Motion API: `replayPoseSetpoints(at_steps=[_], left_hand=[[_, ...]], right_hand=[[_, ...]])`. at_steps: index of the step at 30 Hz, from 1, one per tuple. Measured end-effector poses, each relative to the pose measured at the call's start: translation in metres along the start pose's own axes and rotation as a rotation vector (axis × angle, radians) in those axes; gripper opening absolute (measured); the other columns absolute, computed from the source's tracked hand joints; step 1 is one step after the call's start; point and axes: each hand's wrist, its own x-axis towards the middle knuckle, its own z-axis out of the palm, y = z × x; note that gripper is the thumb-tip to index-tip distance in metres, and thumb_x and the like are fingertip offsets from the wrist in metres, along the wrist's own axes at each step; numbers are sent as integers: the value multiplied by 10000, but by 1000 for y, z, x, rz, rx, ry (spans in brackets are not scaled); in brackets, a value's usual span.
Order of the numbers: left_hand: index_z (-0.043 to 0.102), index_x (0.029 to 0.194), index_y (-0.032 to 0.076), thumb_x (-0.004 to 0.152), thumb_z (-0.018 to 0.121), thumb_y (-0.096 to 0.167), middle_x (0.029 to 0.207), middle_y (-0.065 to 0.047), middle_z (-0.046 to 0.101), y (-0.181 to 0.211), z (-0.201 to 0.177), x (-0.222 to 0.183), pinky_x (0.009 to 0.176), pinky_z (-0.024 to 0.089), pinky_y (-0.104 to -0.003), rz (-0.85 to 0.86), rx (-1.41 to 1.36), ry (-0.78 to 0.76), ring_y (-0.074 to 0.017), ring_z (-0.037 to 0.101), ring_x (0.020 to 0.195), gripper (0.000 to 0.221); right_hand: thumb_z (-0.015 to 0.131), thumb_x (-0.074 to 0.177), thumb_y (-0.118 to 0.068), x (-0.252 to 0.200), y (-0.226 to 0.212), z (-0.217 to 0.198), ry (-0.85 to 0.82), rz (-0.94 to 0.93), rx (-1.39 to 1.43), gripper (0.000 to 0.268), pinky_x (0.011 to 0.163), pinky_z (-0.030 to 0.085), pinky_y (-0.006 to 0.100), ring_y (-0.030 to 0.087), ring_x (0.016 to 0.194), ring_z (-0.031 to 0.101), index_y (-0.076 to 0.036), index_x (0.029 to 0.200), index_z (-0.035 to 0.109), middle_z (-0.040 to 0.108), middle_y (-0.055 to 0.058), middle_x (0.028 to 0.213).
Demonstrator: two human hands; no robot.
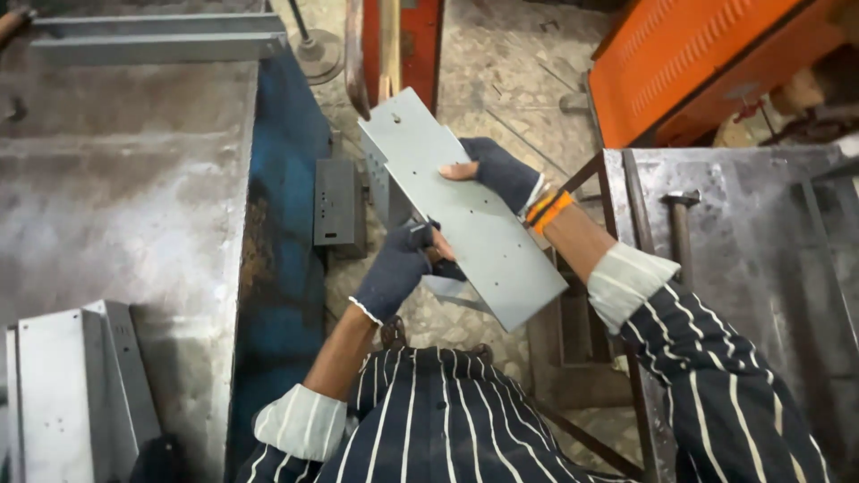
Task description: Manually aligning metal components and using a spot welding machine to fuse them together.
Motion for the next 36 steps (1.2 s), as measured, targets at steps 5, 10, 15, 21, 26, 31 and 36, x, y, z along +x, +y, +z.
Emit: replayPoseSetpoints(at_steps=[5, 10, 15, 21, 26, 31, 36], left_hand=[[686, 782, -2, 742, 508, -139, 814, -84, 719, -20, -13, 20, 742, 556, -291, -36, 78, -16, -166, 681, 791, 229], [665, 751, -15, 722, 523, -144, 808, -87, 696, -37, -17, 32, 700, 526, -299, -59, 68, -36, -169, 648, 763, 193], [683, 860, -3, 836, 569, -96, 790, -96, 704, 2, -40, 34, 668, 603, -281, -186, 28, -272, -169, 706, 722, 149], [690, 1010, -40, 922, 553, -11, 903, -81, 764, 16, -113, 34, 469, 532, -276, -344, 75, -177, -159, 644, 541, 166], [673, 1129, -16, 1017, 638, 101, 870, -84, 687, 14, -132, 51, 486, 414, -272, -54, 218, 333, -117, 518, 558, 166], [677, 1216, 7, 1035, 695, 135, 917, -41, 619, 41, -120, 66, 633, 439, -283, 214, 431, 527, -96, 509, 737, 222], [713, 1165, -4, 1081, 626, 150, 912, 7, 620, 18, -115, 61, 734, 446, -270, 259, 391, 472, -71, 507, 802, 195]], right_hand=[[752, 863, -398, 5, -17, 7, 85, -70, -293, 621, 916, 539, 358, 220, 1063, 674, 27, 1299, 630, 712, 154, 1176], [749, 867, -474, -12, -30, 28, 289, -207, -668, 826, 1004, 490, 433, 339, 1252, 598, 9, 1471, 458, 577, 250, 1385], [829, 728, -616, -29, -53, 73, 380, -56, -1074, 1015, 1008, 500, 488, 430, 1242, 591, -155, 1543, 439, 520, 278, 1441], [878, 577, -658, -27, -57, 97, 451, 7, -1171, 1212, 946, 494, 506, 472, 1151, 581, -123, 1541, 375, 386, 344, 1509], [854, 552, -452, -25, -46, 105, 529, 22, -1117, 1126, 952, 502, 485, 447, 1157, 592, -145, 1544, 419, 427, 316, 1510], [837, 532, -376, -28, -22, 113, 685, -82, -1013, 1037, 987, 499, 475, 424, 1210, 592, -181, 1498, 516, 511, 269, 1464], [864, 555, -407, -52, -19, 126, 795, -226, -1032, 1001, 987, 501, 489, 429, 1202, 607, -164, 1475, 553, 556, 267, 1399]])
